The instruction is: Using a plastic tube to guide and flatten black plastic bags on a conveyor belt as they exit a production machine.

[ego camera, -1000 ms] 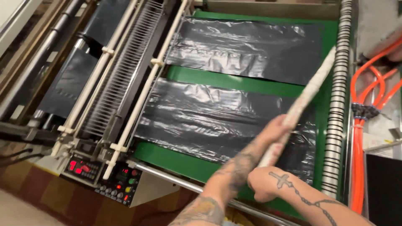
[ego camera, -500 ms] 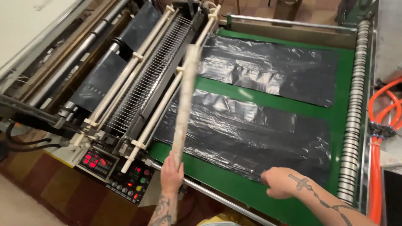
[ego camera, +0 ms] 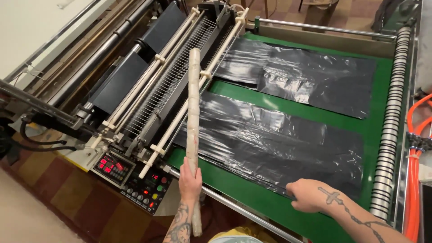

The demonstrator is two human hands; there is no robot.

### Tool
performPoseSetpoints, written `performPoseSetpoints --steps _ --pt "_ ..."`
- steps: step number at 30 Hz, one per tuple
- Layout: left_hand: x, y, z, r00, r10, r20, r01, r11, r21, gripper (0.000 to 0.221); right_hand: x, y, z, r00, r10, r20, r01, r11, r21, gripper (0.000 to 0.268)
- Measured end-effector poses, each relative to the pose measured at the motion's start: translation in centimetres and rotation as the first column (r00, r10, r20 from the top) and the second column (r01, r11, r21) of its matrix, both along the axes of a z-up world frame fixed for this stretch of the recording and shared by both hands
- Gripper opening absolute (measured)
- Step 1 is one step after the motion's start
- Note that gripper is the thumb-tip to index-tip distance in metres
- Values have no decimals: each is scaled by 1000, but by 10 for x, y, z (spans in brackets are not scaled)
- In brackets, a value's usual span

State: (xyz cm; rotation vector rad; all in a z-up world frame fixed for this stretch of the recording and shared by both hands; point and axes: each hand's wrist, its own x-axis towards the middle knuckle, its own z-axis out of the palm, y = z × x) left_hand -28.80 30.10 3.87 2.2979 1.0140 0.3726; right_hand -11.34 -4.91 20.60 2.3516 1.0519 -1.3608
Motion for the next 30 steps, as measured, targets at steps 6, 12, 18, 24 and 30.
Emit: performPoseSetpoints --steps 6,12,18,24,30 --pt "39 -8 5 995 -98 6 98 992 -80 79 -1 -2 -7 999 37 -9 -36 999 31 30" --pt "216 -166 23 838 -435 330 541 745 -391 69 -9 -9 -30 998 64 15 -66 981 184 22" --pt "304 -289 -92 799 -528 288 586 580 -566 80 -13 -19 -37 998 50 31 -54 985 164 27" --pt "203 -188 3 671 -584 457 719 363 -593 79 -3 -13 -24 1000 -10 9 7 971 237 16" --pt "49 -26 -14 778 -627 23 625 778 65 72 -3 -3 -1 1000 21 -2 -21 986 166 16"
